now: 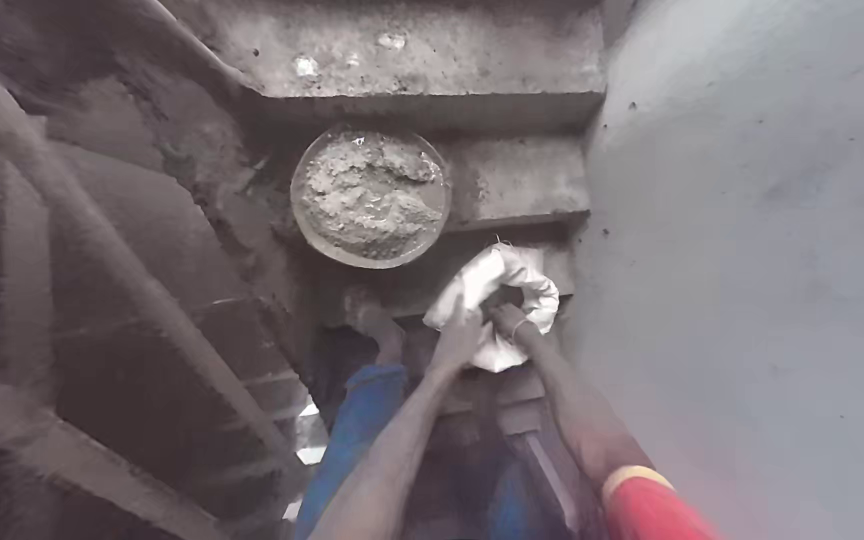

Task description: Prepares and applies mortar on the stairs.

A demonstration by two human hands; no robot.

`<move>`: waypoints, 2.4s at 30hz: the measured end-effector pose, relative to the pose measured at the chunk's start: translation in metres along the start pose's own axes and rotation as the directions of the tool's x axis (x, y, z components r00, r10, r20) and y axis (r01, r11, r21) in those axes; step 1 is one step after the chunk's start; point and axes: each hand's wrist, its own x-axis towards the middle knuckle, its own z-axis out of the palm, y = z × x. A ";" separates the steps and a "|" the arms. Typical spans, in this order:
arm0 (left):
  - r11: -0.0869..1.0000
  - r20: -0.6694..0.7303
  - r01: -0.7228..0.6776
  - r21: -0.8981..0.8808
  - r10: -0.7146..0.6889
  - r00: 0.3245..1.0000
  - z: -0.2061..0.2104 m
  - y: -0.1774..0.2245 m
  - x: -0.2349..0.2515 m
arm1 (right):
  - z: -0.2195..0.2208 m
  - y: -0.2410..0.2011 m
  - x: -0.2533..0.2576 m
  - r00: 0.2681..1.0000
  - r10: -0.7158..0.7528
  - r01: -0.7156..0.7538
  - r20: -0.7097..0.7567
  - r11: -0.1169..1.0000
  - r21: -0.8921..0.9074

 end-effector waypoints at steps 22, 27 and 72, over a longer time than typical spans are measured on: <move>0.957 -0.051 0.114 -0.265 -0.132 0.990 -0.036 -0.039 0.046 | -0.066 -0.161 -0.015 0.889 -0.316 0.364 -0.331 0.927 0.091; 0.955 -0.009 0.134 -0.265 -0.141 0.990 -0.041 -0.037 0.043 | -0.074 -0.244 -0.014 0.852 -0.422 0.394 -0.311 0.907 -0.152; 0.901 -0.047 -0.330 -0.281 0.330 0.943 0.082 0.155 -0.004 | -0.031 0.164 -0.141 0.644 0.297 0.335 -0.704 0.718 0.610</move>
